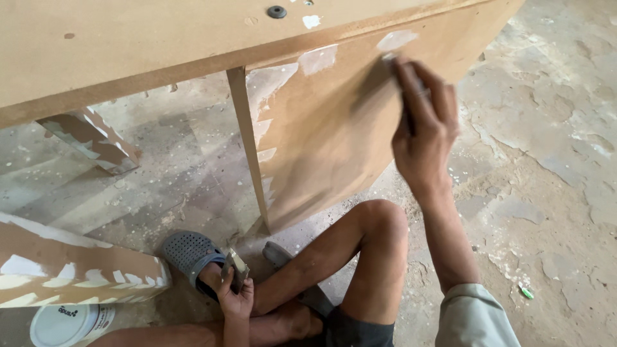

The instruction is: The person sits on the floor and uses a putty knife to apply white filler to the legs and side panels of a wooden desk. They repeatedly transfer filler between two metal scrapers and smooth the surface of the wood.

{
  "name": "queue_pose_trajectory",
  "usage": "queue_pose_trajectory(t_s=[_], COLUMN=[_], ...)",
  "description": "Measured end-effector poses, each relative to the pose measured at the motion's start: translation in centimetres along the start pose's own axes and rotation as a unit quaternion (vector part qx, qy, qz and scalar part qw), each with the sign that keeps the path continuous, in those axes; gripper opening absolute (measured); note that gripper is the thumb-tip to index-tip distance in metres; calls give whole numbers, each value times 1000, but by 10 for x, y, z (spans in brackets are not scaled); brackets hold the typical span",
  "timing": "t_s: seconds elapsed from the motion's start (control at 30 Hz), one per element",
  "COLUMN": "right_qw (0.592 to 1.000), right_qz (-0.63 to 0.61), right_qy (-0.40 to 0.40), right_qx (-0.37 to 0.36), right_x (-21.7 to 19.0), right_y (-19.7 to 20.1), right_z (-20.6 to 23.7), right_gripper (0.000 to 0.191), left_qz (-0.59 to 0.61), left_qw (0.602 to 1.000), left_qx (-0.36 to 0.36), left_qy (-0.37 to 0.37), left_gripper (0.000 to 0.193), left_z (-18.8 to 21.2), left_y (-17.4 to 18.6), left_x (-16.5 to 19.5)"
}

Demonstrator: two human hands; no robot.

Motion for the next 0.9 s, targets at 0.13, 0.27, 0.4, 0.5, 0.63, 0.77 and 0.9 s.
queue_pose_trajectory(t_s=[0.13,0.27,0.4,0.5,0.63,0.77,0.9], right_qw=[991,982,977,979,992,982,993], right_qz=[58,72,53,64,34,7,4], right_qy=[30,110,133,132,33,-163,-84], right_qx=[113,135,156,139,121,93,78], right_x=[33,44,55,62,67,53,16], right_y=[2,-18,-32,-29,-14,2,-5], right_z=[-2,-3,2,8,1,-9,-16], right_gripper=[37,35,30,28,31,33,29], left_qz=[2,8,34,46,33,38,30], left_qw=[1000,1000,999,996,996,996,997], left_qx=[3,-27,-26,-62,-78,-78,-74], left_qy=[5,6,23,48,29,32,21], left_gripper=[17,16,18,18,17,16,19], left_z=[1,2,1,1,1,1,-2], left_y=[-3,-7,-9,-11,-7,-2,2], left_x=[0,1,1,0,-1,1,4])
Point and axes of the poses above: each hand's wrist, its own z-axis away from the middle knuckle, its own y-axis out of the back of the hand, x = y × z, the point moved 3 cm from there along -z, towards the middle knuckle, and after that the axes turned 15 degrees about x, right-handed, at the moved point
